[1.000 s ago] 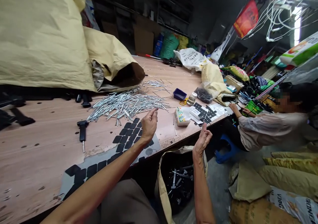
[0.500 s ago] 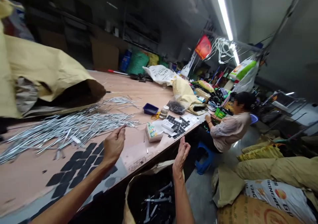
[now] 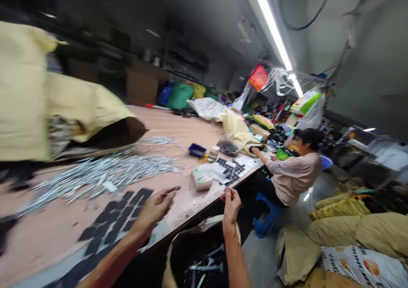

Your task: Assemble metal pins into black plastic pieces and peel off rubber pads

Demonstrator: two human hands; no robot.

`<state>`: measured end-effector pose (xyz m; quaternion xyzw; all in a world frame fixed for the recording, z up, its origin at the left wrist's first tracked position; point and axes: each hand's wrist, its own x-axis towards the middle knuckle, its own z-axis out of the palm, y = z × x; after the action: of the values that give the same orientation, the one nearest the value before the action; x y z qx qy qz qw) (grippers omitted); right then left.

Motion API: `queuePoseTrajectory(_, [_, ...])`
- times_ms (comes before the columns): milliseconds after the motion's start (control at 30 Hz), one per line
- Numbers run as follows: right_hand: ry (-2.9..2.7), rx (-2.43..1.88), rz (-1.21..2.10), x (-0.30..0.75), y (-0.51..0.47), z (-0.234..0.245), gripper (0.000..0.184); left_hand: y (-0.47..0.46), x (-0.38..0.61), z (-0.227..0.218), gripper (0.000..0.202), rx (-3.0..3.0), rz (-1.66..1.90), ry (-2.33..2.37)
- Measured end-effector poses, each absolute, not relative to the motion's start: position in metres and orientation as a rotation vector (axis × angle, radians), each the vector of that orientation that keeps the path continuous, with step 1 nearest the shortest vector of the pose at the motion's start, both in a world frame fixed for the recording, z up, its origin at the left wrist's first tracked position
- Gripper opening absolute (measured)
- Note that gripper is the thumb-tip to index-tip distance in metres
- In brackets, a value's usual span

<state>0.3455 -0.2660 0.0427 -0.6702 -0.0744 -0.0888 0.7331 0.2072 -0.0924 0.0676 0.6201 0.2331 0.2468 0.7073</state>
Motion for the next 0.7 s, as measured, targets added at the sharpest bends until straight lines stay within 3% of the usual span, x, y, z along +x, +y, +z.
queuePoseTrajectory(133, [-0.418,-1.59,0.045,0.292,-0.218,0.054,0.039,-0.106,0.161,0.069,0.06,1.251,0.323,0.391])
queuePoseTrajectory(367, [-0.678,-1.461,0.572,0.231,-0.154,0.049,0.033,-0.08,0.108,0.058,0.045,1.349,0.546,0.501])
queuePoseTrajectory(700, [-0.835,-1.474,0.747,0.22,-0.122,0.048,0.03,-0.051,0.088,0.049,0.044,1.302,0.559,0.588])
